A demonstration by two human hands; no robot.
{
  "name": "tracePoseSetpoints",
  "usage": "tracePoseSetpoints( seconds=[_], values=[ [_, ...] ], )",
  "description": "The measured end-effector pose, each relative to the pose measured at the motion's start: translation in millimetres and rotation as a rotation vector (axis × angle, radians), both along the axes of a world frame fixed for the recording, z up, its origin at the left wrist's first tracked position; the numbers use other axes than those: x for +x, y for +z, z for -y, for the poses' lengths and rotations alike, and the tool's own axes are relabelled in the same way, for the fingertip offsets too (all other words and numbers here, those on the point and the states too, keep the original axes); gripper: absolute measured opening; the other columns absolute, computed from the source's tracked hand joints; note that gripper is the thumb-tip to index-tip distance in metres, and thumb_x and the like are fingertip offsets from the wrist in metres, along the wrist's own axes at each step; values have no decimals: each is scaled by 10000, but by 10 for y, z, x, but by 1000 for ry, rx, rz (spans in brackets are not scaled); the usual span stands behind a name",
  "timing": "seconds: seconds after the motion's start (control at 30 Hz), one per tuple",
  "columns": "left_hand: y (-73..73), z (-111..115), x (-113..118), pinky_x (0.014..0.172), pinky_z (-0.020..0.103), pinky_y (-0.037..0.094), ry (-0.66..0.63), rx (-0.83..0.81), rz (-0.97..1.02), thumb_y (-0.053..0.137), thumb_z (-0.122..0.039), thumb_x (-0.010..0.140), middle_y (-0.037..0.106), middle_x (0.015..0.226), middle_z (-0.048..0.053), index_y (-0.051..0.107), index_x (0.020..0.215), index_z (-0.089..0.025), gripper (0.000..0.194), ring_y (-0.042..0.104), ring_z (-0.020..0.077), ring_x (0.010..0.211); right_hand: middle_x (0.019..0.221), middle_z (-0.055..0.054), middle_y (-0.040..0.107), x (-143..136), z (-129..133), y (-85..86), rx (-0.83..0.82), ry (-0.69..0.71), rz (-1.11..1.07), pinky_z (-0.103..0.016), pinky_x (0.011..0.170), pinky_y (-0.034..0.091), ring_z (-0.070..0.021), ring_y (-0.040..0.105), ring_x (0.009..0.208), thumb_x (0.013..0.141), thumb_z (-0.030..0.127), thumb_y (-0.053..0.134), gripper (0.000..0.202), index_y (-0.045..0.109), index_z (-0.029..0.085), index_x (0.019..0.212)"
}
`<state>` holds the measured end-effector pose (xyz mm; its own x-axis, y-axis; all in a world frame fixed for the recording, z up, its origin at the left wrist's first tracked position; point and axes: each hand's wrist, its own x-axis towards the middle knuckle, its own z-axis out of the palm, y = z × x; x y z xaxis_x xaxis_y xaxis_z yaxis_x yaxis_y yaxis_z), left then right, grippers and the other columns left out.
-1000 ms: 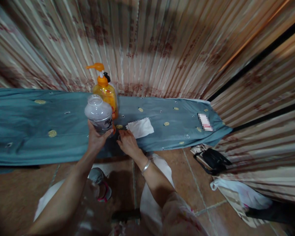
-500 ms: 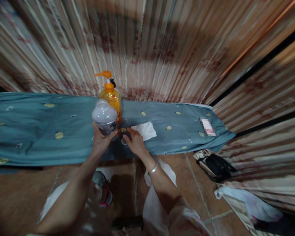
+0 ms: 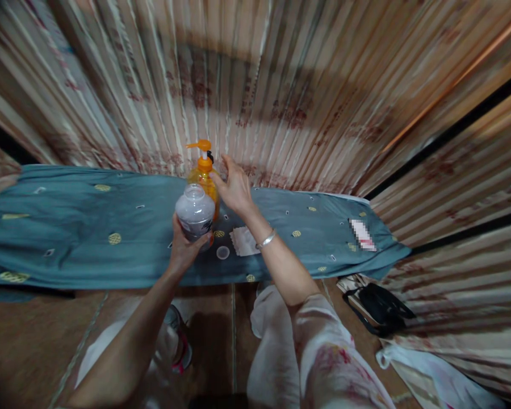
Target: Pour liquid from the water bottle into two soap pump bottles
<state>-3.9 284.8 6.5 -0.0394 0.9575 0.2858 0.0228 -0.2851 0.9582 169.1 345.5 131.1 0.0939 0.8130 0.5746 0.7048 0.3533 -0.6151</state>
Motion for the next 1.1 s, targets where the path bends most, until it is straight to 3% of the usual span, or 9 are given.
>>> tracePoseSetpoints(
  seconds=[0.17, 0.3, 0.57, 0.73, 0.87, 1.0, 1.1],
  values=[
    [-24, -8, -7, 1242, 573, 304, 10, 29, -20, 881, -327, 638, 365, 1606, 212, 286, 1538, -195, 1086, 380, 378, 1501, 1156, -111, 719, -162, -278, 264, -149, -3, 137, -418, 972, 504, -265, 671, 1084, 855, 422, 704, 458, 635, 164, 1227],
    [-38, -2, -8, 1224, 558, 349, 30, 34, -12, 892, -319, 620, 383, 1593, 198, 258, 1550, -211, 1131, 373, 377, 1506, 917, -45, 701, -245, -361, 265, -231, 11, 140, -357, 884, 486, -210, 639, 901, 843, 445, 706, 342, 684, 159, 1028],
    [-66, 35, -56, 1262, 521, 297, 24, 32, -27, 896, -349, 671, 309, 1639, 219, 228, 1578, -196, 1137, 343, 377, 1520, 866, -37, 666, -206, -290, 304, -200, -90, 151, -340, 836, 463, -189, 603, 819, 874, 402, 674, 292, 677, 151, 1024],
    [-49, 121, -132, 1267, 536, 244, 28, 17, -41, 865, -500, 703, 313, 1644, 206, 240, 1579, -224, 1111, 309, 362, 1540, 870, -40, 663, 23, -121, 428, -90, -134, 116, -360, 823, 479, -194, 602, 802, 862, 449, 676, 326, 668, 157, 1007],
    [21, 201, -310, 1245, 564, 248, 68, 59, -37, 640, -558, 902, 330, 1638, 193, 250, 1570, -247, 834, 334, 324, 1528, 904, -54, 687, 270, 118, 528, 56, -164, 60, -362, 847, 492, -193, 618, 832, 848, 464, 695, 327, 667, 171, 990],
    [218, 347, -490, 1225, 543, 293, 145, 262, -174, 624, -550, 920, 447, 1540, 176, 285, 1555, -232, 788, 429, 309, 1450, 883, -48, 697, 499, 443, 653, 170, -195, 7, -352, 814, 513, -183, 630, 806, 816, 543, 706, 379, 660, 187, 939],
    [377, 536, -454, 1229, 559, 284, 120, 456, -334, 705, -515, 874, 496, 1483, 180, 322, 1539, -194, 832, 441, 342, 1427, 820, -22, 684, 572, 740, 727, 217, -261, -4, -344, 778, 512, -165, 611, 745, 782, 589, 713, 407, 655, 196, 872]
  ],
)
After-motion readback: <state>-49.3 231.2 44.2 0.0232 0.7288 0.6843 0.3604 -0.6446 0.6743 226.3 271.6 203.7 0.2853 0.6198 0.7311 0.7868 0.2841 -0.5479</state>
